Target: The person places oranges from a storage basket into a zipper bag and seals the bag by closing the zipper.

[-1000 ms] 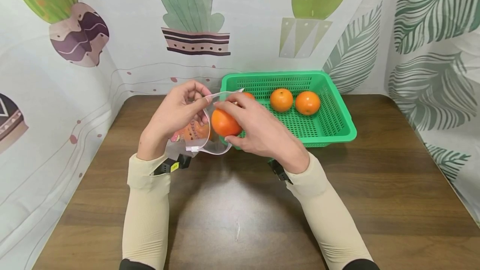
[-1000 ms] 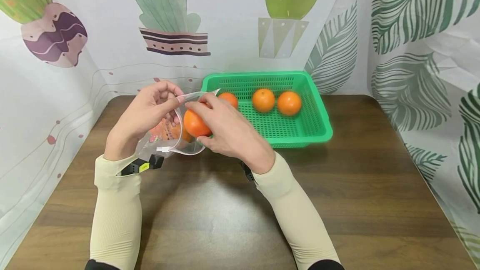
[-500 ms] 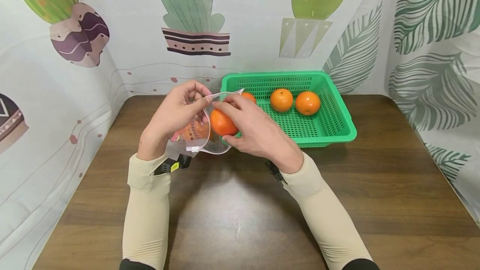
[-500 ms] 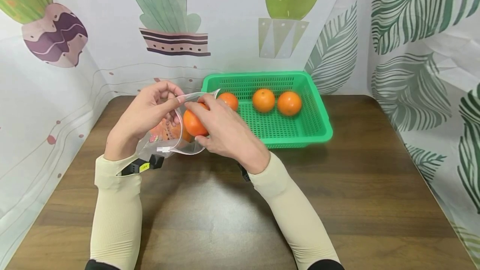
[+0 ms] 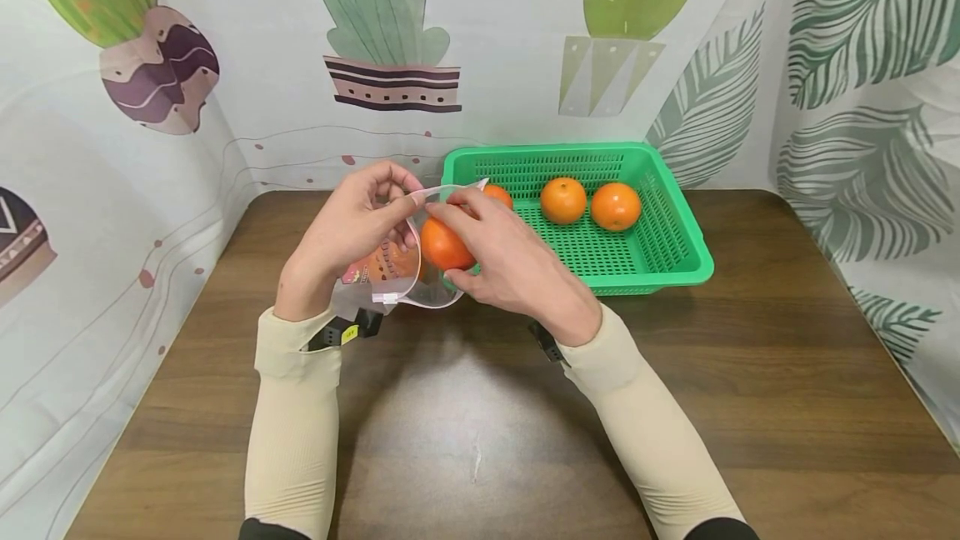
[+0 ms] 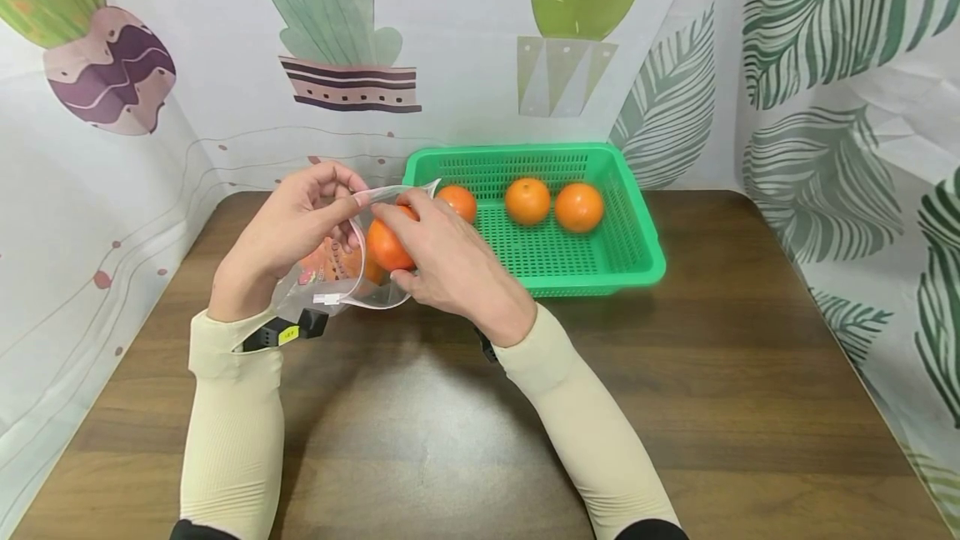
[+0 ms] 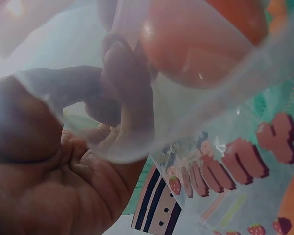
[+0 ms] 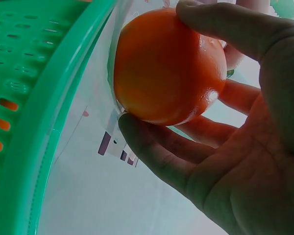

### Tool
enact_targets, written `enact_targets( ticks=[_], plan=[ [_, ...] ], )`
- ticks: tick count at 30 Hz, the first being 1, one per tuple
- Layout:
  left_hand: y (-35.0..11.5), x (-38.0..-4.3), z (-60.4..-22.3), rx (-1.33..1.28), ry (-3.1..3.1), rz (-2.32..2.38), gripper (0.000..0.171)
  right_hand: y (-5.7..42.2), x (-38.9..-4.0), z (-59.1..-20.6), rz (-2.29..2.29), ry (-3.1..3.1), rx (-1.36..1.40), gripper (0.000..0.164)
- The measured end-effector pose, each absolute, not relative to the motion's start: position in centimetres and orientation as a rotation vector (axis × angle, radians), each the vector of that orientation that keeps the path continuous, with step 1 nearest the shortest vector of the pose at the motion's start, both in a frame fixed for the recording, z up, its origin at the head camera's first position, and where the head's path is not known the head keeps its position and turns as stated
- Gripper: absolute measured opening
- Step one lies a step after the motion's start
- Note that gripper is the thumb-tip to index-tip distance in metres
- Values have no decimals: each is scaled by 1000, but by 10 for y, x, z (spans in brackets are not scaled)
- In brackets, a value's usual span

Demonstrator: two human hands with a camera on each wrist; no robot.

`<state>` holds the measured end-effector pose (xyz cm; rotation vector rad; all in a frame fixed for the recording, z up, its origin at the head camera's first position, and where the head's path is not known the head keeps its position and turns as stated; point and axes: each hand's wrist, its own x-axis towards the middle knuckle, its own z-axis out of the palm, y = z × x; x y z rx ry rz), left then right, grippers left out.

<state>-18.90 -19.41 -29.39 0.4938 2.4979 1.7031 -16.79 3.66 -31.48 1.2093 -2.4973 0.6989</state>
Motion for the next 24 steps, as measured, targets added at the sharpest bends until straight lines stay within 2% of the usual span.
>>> enact_targets(
  ticks=[24],
  plan=[
    [-194,-189,-294,504,2503,1702,21,34,-169,-317,682,-2520,1198,73]
  ],
)
